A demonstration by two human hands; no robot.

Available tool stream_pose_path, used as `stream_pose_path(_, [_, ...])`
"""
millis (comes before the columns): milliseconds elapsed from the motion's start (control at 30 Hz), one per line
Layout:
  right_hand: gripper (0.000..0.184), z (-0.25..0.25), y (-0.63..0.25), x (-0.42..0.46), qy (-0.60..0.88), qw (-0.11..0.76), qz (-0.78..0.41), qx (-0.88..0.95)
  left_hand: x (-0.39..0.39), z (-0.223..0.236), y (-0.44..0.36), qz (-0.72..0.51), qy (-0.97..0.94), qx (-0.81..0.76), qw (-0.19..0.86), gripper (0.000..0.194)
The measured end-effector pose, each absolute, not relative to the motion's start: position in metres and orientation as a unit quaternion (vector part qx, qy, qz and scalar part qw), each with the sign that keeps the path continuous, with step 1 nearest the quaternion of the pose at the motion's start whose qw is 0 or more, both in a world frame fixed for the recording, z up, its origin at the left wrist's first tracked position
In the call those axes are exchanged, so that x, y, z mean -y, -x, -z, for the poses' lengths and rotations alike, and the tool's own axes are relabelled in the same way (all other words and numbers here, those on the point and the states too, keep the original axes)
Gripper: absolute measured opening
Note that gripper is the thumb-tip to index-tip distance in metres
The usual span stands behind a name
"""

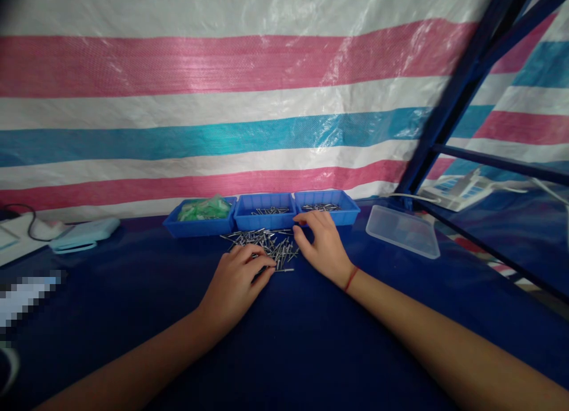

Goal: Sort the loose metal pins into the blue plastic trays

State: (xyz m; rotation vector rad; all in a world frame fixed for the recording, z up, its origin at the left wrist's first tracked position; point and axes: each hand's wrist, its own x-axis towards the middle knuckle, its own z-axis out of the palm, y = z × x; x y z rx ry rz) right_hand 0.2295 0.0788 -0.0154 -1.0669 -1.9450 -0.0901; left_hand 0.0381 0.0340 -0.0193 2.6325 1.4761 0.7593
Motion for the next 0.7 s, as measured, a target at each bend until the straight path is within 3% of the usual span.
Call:
stream_pose_path(67, [0.012,0.012,-0.226,-0.071,0.379,0.425,0.005,0.822,-0.034,0.019,-0.039,-0.241,-0.847,-0.475,0.012,0.016])
stream_pose_path(167, [0.014,0.008,-0.220,-0.059,0.317,0.303,0.005,0.899,-0.035,0.021,-0.039,-0.236,-0.843,-0.484,0.024,0.016])
stream_pose_path(267, [0.008,0.006,-0.214,-0.051,0.337,0.183,0.053,0.922,-0.036,0.023,-0.038,-0.243,-0.835,-0.491,0.040,0.016])
stream_pose_path(367, [0.007,0.005,-0.211,-0.049,0.363,0.141,0.068,0.919,-0.038,0.025,-0.038,-0.254,-0.830,-0.493,0.056,0.016])
stream_pose_path(533, [0.008,0.007,-0.214,-0.052,0.348,0.165,0.014,0.923,-0.039,0.023,-0.038,-0.333,-0.798,-0.490,0.110,0.023])
stream_pose_path(700, [0.016,0.008,-0.212,-0.049,0.388,0.318,-0.171,0.848,-0.039,0.019,-0.036,-0.437,-0.755,-0.453,0.186,0.029])
